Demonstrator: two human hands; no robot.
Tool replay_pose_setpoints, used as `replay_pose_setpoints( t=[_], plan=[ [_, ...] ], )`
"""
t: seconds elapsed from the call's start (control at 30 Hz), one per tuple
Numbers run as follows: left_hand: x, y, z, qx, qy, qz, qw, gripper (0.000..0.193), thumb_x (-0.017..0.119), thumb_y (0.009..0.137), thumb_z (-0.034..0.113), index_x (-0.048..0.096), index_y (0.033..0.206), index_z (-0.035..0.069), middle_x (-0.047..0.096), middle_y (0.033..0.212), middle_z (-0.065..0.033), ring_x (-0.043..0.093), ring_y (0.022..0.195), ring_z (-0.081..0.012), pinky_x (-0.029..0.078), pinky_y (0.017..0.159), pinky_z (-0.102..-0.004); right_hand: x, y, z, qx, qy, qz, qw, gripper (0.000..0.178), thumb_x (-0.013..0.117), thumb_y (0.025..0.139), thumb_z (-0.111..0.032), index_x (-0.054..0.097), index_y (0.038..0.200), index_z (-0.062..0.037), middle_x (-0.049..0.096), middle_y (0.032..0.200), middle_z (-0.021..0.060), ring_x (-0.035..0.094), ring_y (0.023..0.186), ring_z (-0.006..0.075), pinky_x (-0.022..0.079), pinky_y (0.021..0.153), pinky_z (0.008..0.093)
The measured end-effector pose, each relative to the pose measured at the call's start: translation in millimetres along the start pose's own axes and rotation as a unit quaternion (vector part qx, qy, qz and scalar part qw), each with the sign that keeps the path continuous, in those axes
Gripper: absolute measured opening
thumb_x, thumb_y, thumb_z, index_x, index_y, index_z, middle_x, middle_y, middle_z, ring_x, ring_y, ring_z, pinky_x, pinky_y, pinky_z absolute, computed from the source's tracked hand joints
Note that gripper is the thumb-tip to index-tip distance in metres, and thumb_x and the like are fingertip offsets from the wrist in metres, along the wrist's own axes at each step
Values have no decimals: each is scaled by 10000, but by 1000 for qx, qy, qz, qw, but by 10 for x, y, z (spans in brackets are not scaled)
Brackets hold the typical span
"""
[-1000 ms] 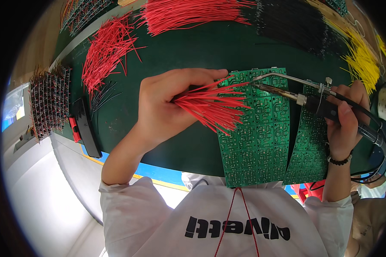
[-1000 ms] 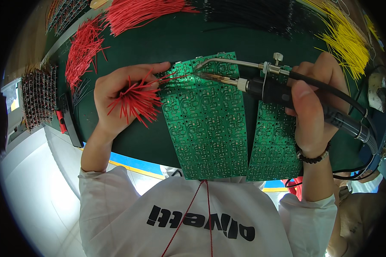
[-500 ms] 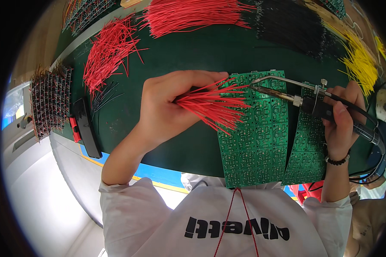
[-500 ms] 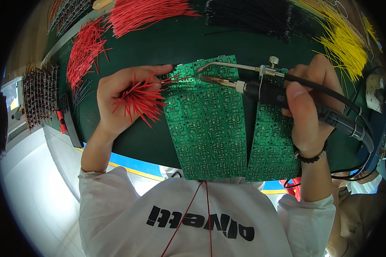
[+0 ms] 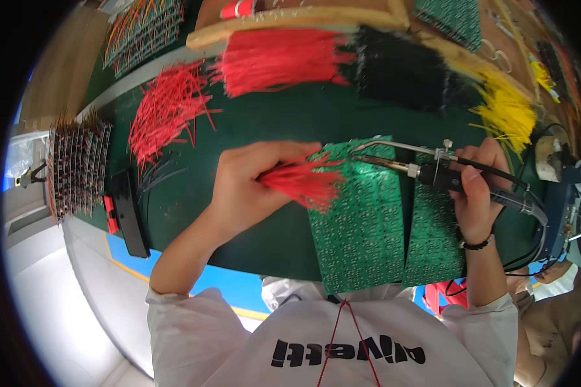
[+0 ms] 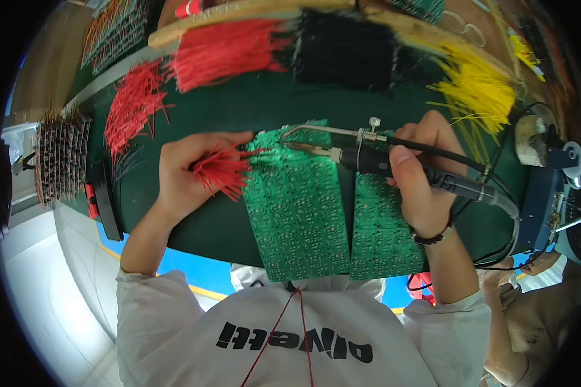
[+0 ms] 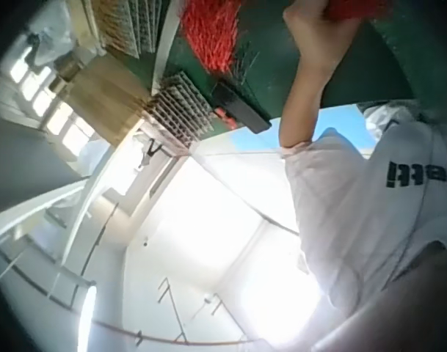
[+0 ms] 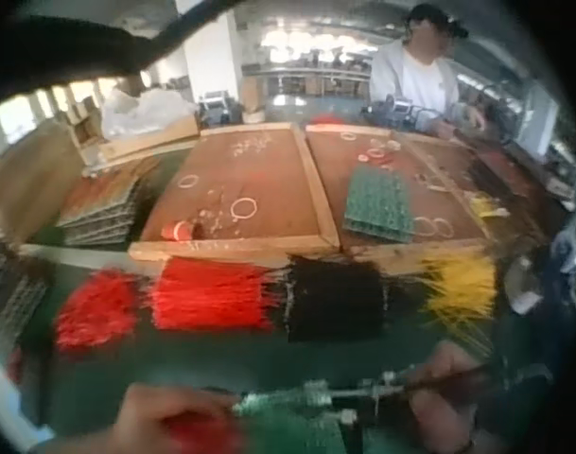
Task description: The person solders wires onto circuit boards one by one using a soldering iron.
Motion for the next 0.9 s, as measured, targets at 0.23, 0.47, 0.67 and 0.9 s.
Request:
replay_pose_setpoints(
  t=[0.23, 0.47, 0.67, 0.9],
  plan=[
    [68, -80, 0, 0, 38, 3, 999, 241, 689, 609, 56, 608, 831, 10, 623, 843, -122, 615, 743, -201, 479, 658, -267, -74, -130, 112, 5, -41, 15, 999, 125, 593, 700, -22, 475, 667, -42, 437, 606, 6, 403, 550, 65, 315, 481, 219],
    [55, -65, 21, -6, -6, 64, 998, 113, 470, 804, 39, 564, 828, -19, 612, 891, -108, 574, 673, -153, 448, 607, -236, -123, -154, -126, -27, -67, 13, 997, 206, 578, 748, -108, 410, 645, -50, 406, 554, -20, 374, 543, 37, 304, 458, 219],
    [-88, -74, -169, 26, -91, 155, 983, 257, 350, 898, 192, 516, 900, -3, 567, 885, -77, 463, 619, -68, 362, 532, -192, -130, -87, -115, -86, -62, 10, 994, 219, 575, 748, -121, 390, 655, -51, 442, 557, -7, 387, 539, 45, 317, 461, 226],
    [-184, -31, -227, -22, -363, 219, 905, 200, 368, 893, 242, 459, 962, 78, 362, 603, 31, 203, 368, -14, 136, 321, -168, -230, -150, -180, -36, 5, 20, 999, 224, 582, 745, -133, 389, 662, -55, 449, 568, -10, 408, 550, 42, 328, 480, 215]
  ],
)
Point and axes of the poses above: each hand's wrist, its own y-axis towards the middle knuckle, its own x-axis out of the palm, z = x × y, the point moved 2 cm from there along y, towards the middle knuckle
